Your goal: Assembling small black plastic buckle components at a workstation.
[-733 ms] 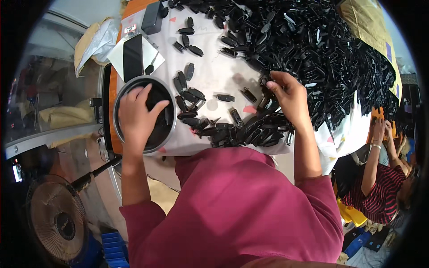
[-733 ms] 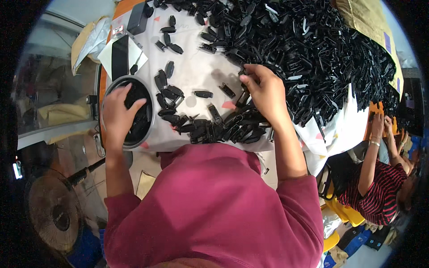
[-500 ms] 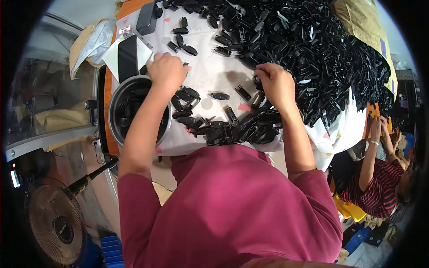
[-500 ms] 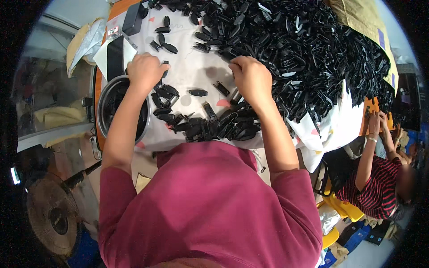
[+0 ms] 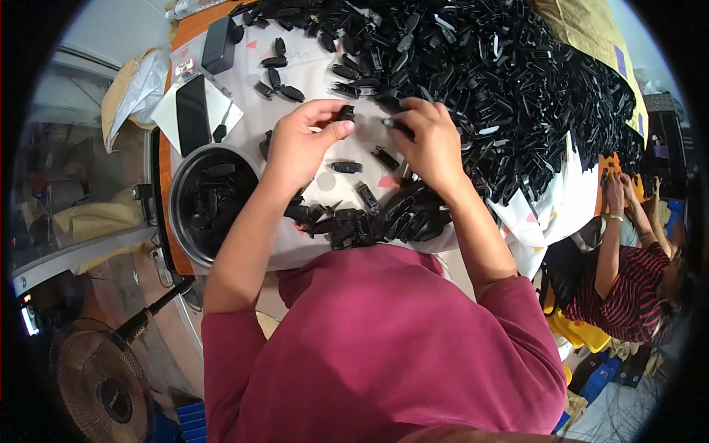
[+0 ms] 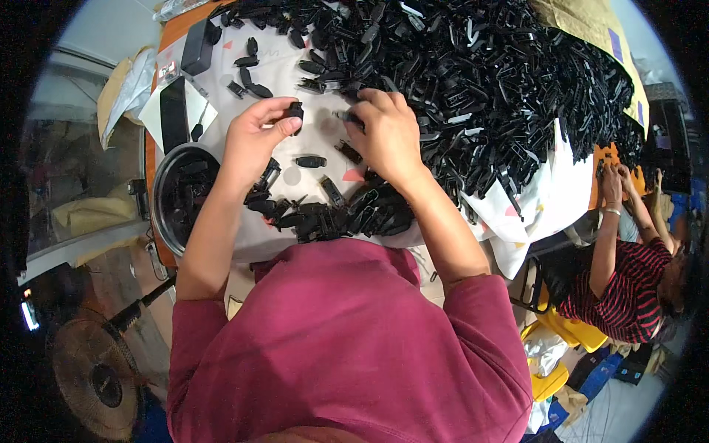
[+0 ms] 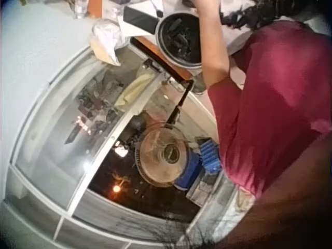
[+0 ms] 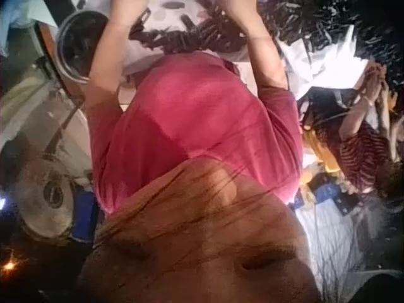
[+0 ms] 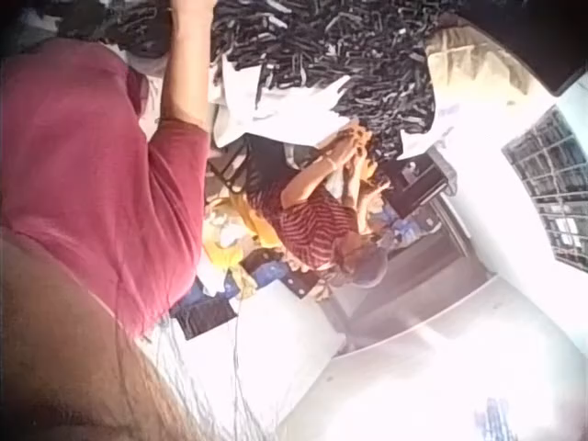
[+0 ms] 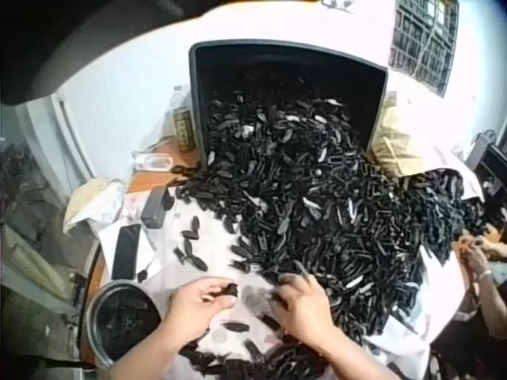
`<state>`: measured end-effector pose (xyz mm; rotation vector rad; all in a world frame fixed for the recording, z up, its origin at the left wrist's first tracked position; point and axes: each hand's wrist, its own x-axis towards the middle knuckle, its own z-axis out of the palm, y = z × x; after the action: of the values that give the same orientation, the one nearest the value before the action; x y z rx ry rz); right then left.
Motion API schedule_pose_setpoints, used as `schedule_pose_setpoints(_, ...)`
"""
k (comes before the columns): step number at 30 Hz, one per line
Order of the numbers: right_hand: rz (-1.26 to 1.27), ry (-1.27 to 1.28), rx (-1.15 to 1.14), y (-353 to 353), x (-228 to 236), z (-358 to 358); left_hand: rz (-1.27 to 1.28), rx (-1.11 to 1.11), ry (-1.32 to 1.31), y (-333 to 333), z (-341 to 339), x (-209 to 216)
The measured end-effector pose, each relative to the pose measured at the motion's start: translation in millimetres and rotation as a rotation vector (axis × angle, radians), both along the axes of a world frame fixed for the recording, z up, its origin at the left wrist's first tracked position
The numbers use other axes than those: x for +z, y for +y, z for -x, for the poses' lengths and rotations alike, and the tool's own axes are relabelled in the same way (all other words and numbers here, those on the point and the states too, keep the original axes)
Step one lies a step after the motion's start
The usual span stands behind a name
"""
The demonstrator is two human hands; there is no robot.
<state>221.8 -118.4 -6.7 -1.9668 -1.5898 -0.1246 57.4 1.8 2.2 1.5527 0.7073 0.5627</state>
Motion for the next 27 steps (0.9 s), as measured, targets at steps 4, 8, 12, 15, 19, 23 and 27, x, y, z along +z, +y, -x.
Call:
schedule_pose_setpoints(4, -0.175, 0.276, 0.093, 0, 24, 18, 0.257, -0.078, -0.133, -18, 4, 16)
schedule_pose_setpoints(8, -0.202, 0.196, 0.324, -1, 33, 22, 0.287, 0.005, -0.229, -28, 3, 23)
schedule_pose_setpoints(12, -0.071, 0.384, 0.348, -11, 46, 28, 0.267, -0.036, -0.247, -26, 8, 21)
schedule_pose_setpoints(15, -0.181, 0.474, 0.327, -13, 47, 25, 0.117, -0.06, -0.229, -30, 8, 26)
schedule_pose_setpoints(19, -0.144, 0.462, 0.278, -20, 49, 25, 0.101, -0.03, -0.291, -31, 8, 39)
schedule_pose_setpoints(23, -0.378, 0.476, 0.207, -23, 46, 19, -0.189, -0.066, -0.228, -29, 6, 59)
schedule_pose_setpoints(27, -0.399, 0.519, 0.267, -25, 57, 25, -0.133, -0.104, -0.268, -31, 5, 52)
